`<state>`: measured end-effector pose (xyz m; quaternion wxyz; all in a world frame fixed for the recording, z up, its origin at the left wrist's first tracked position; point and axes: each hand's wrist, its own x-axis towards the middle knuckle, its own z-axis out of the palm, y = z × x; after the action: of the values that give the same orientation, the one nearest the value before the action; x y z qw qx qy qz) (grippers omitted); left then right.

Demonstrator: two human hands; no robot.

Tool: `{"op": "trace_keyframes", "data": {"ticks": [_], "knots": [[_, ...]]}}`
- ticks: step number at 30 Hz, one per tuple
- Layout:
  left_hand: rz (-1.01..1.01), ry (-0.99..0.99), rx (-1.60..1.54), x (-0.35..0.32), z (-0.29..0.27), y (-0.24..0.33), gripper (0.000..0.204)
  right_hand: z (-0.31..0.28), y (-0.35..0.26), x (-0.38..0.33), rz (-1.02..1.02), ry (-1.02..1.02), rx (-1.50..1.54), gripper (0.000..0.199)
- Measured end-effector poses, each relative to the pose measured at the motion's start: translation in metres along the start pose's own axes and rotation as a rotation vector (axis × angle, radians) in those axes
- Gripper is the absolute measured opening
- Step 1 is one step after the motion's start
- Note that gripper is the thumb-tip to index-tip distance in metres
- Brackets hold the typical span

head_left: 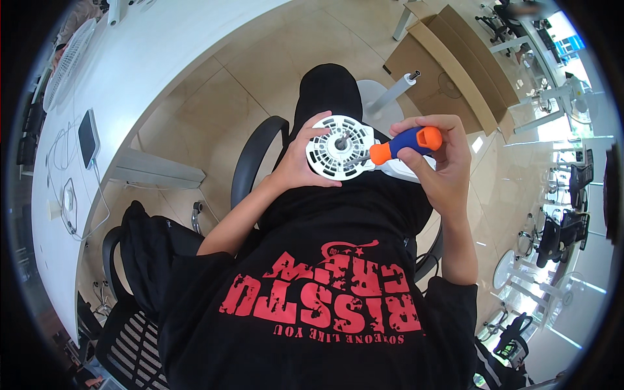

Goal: Assemble the motor and blade components of a portable electric fan.

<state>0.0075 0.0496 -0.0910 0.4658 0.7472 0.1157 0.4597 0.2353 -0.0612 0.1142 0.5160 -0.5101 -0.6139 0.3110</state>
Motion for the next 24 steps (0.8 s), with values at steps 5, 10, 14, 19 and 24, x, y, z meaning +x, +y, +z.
{"op": "trace_keyframes", "data": {"ticks": [5, 10, 14, 19, 24], "knots": [[-0.002, -0.005, -0.001, 0.0005, 0.0002, -0.0005, 0.112, -0.0028, -0.0018, -0.0018, 0.004, 0.025, 0.052, 0.046], [-0.002, -0.007, 0.0, 0.0001, -0.0003, -0.0001, 0.112, -0.0021, -0.0046, -0.0027, 0.013, 0.037, 0.082, 0.046], [-0.002, -0.008, -0.002, 0.0004, 0.0007, -0.001, 0.112, -0.0014, -0.0048, -0.0022, 0.0, 0.046, 0.097, 0.046], [0.004, -0.007, 0.004, 0.0011, 0.0017, -0.0017, 0.113, -0.0036, -0.0043, -0.0023, -0.004, 0.051, 0.102, 0.046], [0.002, -0.012, 0.001, 0.0021, 0.0017, -0.0023, 0.114, -0.0057, -0.0058, -0.0022, 0.002, 0.044, 0.095, 0.047]]}}
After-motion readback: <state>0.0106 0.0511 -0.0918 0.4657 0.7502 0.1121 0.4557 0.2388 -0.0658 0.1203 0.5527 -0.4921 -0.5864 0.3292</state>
